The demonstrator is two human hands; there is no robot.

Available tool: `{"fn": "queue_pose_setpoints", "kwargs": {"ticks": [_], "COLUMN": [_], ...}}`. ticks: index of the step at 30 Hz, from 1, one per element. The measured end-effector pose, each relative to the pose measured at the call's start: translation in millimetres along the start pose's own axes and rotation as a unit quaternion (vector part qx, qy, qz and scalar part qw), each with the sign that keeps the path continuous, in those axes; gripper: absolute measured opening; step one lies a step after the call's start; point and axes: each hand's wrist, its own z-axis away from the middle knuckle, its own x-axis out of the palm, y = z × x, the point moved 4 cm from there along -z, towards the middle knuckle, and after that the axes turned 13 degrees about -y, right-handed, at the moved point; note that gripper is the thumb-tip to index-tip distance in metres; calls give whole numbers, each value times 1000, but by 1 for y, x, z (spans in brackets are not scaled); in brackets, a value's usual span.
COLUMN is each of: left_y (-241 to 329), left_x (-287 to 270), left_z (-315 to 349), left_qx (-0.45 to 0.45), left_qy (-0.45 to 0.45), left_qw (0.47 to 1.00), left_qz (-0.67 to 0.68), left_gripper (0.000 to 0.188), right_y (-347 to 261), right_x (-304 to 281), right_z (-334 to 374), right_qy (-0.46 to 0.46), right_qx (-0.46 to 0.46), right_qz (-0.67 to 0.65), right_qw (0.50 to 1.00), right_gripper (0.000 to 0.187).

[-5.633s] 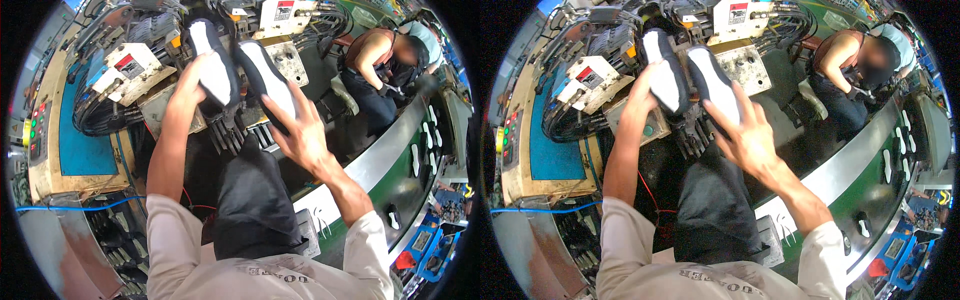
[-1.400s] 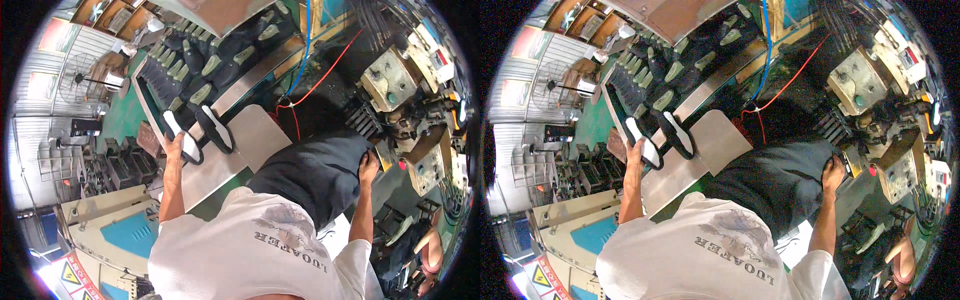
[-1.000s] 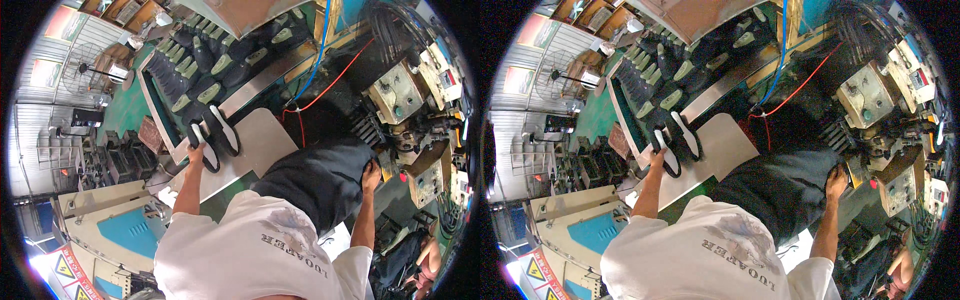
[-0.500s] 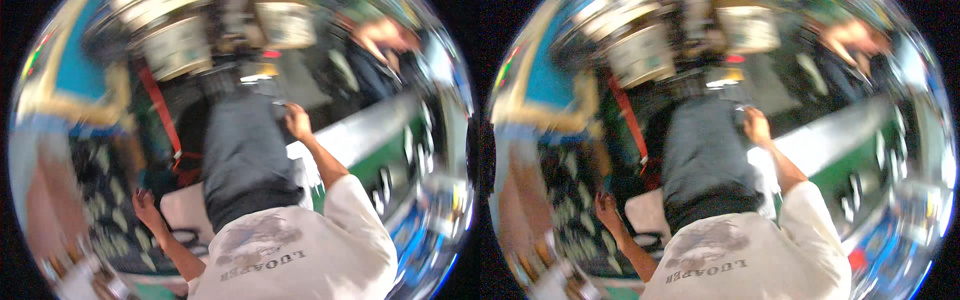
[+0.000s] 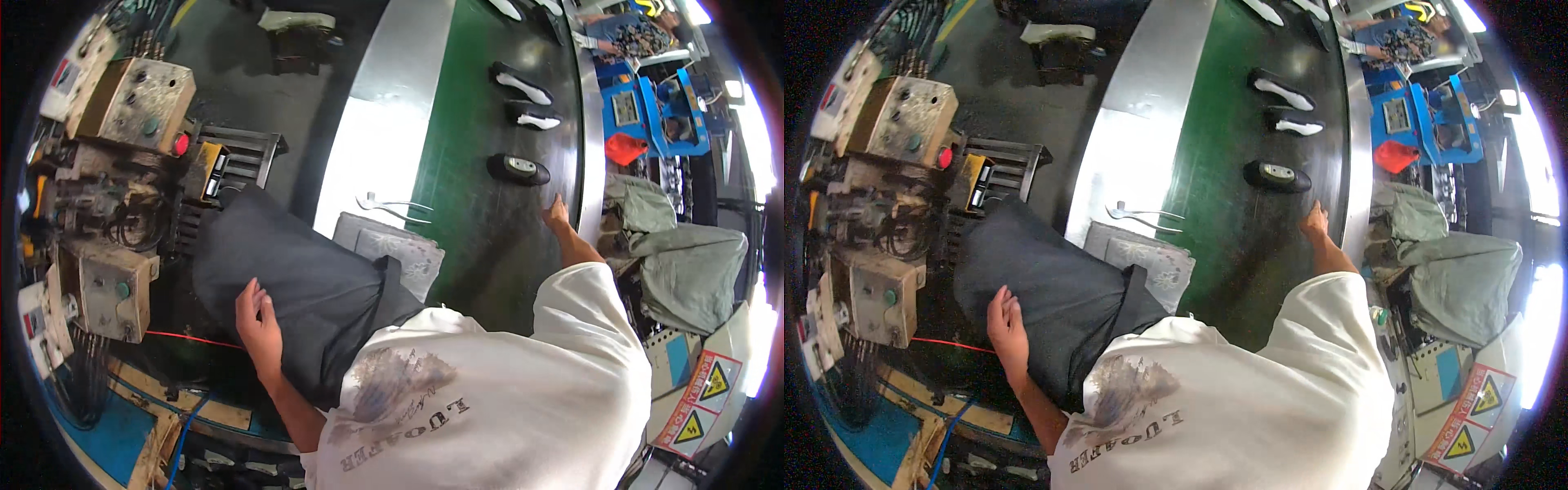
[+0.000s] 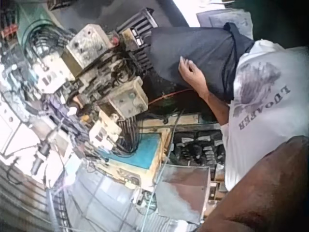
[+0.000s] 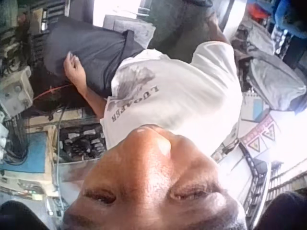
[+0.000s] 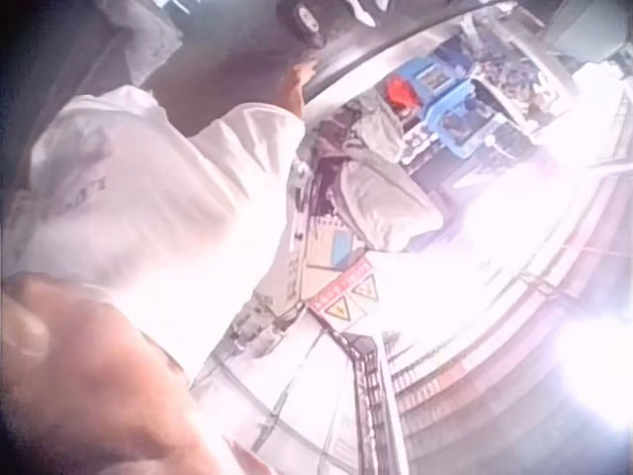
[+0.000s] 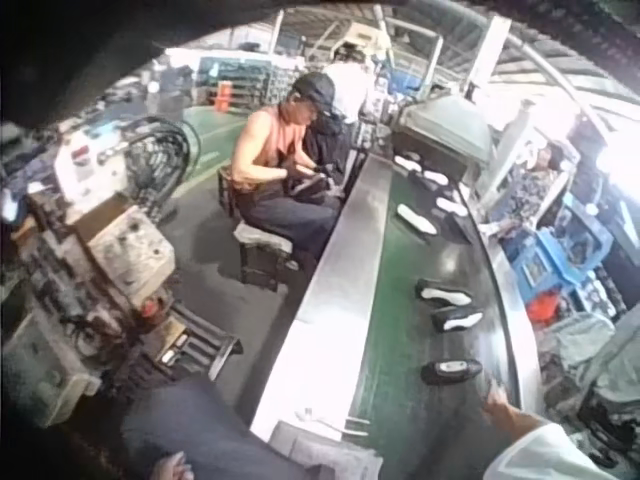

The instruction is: Assembling shoes by taking uppers on lasts from a conveyor belt, placing them into an industrial lasting machine for processing, and moving them back to the workflow.

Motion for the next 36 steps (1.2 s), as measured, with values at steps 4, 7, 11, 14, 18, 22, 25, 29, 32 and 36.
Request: {"fn": "queue_pose_setpoints", "kwargs": {"ticks": [4,7,11,14,18,22,25,29,32,36], "left_y": [0,10,20,34,58,90,102,116,137,123], "left_x": [-7,-17,-10,6,48,86,99,78,46,-9], "left_z": [7,7,-2,-3,-31,-49,-62,-83,-99,-91], "left_qx": [-20,-20,-8,-4,57,102,157,178,212,246], "left_qy": [-8,-32,-23,11,-14,-79,-163,-147,-115,-53], "left_qw": [998,992,990,996,998,992,974,966,946,949], "left_qz": [-66,-119,-138,-92,-33,-6,6,116,215,189], "left_gripper": [36,34,33,32,29,27,30,44,58,49], "right_y": [-15,-63,-105,-118,-111,-129,-150,-239,-318,-388], "right_x": [-6,-13,-12,-12,50,78,72,57,60,80], "right_z": [-30,-64,-89,-54,4,45,58,161,264,397], "right_qy": [62,48,16,18,2,138,-156,-418,-592,-772], "right_qx": [-136,-256,-295,-282,-328,-225,-254,-244,-293,-325], "right_qz": [27,111,152,42,-320,-272,-558,-607,-559,-436], "right_qw": [988,959,943,958,889,925,774,631,502,331], "right_gripper": [98,99,76,69,78,85,71,76,88,92]}}
